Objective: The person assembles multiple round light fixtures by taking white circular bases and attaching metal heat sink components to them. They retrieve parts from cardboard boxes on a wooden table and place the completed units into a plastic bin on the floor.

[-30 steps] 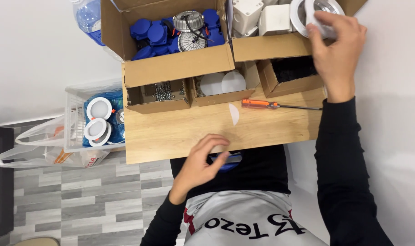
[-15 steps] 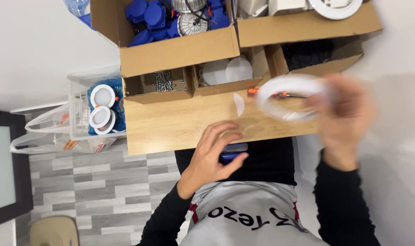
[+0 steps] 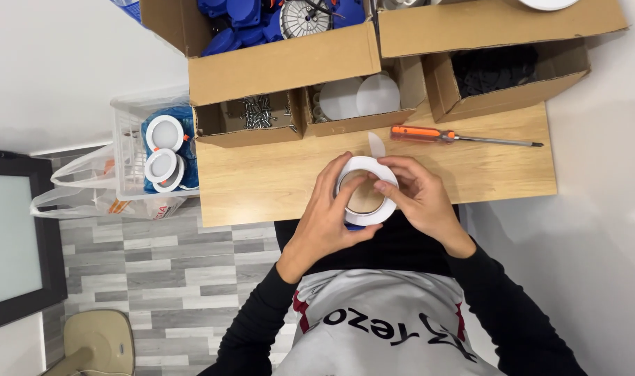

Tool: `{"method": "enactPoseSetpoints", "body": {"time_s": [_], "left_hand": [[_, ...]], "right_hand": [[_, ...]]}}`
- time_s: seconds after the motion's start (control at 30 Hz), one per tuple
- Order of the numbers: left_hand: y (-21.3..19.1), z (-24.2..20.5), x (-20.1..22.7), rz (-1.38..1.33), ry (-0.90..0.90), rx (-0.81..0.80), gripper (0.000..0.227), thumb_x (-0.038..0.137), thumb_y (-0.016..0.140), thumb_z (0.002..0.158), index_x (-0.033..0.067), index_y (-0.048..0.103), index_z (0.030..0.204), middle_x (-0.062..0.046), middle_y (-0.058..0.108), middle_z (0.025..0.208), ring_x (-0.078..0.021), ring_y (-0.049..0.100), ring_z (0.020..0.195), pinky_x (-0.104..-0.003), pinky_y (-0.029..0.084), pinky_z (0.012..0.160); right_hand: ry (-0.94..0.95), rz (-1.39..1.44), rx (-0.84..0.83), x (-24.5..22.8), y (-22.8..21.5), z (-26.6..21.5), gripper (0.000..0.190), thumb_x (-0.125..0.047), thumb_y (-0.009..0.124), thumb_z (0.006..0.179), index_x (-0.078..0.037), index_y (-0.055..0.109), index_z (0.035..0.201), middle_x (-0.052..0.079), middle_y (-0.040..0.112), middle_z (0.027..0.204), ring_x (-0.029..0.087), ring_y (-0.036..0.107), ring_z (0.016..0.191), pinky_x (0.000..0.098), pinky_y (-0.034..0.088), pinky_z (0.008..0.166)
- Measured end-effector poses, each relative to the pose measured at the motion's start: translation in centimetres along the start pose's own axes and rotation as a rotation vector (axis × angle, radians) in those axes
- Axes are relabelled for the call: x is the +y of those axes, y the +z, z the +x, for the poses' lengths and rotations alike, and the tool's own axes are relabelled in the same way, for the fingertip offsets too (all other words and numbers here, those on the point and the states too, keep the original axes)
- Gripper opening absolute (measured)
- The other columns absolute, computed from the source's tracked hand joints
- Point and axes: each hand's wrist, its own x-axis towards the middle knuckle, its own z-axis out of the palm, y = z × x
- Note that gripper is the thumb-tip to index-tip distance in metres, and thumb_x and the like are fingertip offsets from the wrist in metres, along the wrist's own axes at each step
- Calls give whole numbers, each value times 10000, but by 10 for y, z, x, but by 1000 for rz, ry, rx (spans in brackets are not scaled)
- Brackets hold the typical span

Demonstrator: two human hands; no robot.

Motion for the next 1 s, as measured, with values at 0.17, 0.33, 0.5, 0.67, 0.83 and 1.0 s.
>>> {"method": "enactPoseSetpoints", "body": {"time_s": [0.17,0.33,0.5,0.67,0.83,1.0], "left_hand": [[3,-1,-15,-4,-53,-34,891,379,1010,726,69,580,1442,-290,408,1624,-548,454,1513,-637,433,1257],[1,1,-17,23,-73,-65,853,374,1016,725,55,597,1396,-309,412,1606,-560,447,1511,-660,436,1249],[0,8,-16,65,-52,-102,787,352,998,772,34,609,1378,-337,408,1620,-579,423,1534,-683,417,1254],[-13,20,-1,72,57,-110,718,448,951,853,37,632,1348,-324,476,1584,-585,449,1520,-703,416,1234],[-32,67,6,64,187,-54,633,422,888,953,96,634,1433,-199,558,1568,-456,563,1496,-628,514,1201],[-48,126,4,236,183,-229,856,634,825,960,-16,589,1464,-345,556,1487,-555,555,1430,-661,515,1127]], "right_hand": [[-79,-241,70,6,-15,6,388,-59,806,1014,-17,707,1387,152,809,1185,225,774,1017,352,651,804],[-141,-312,120,14,-35,9,329,-38,810,1023,-12,740,1343,154,798,1146,235,771,1013,334,638,820],[-175,-328,106,16,-41,8,260,-1,802,1013,1,764,1270,155,806,1104,263,790,999,345,649,787],[-206,-326,95,15,-41,6,229,-4,803,1013,18,767,1238,173,800,1067,279,795,962,374,661,769],[-240,-323,79,20,-42,7,213,-13,798,1028,28,761,1234,185,791,1052,282,787,949,376,644,756],[-261,-333,96,20,-44,6,195,-1,808,1014,36,772,1202,193,793,1008,286,782,895,384,648,739]]}}
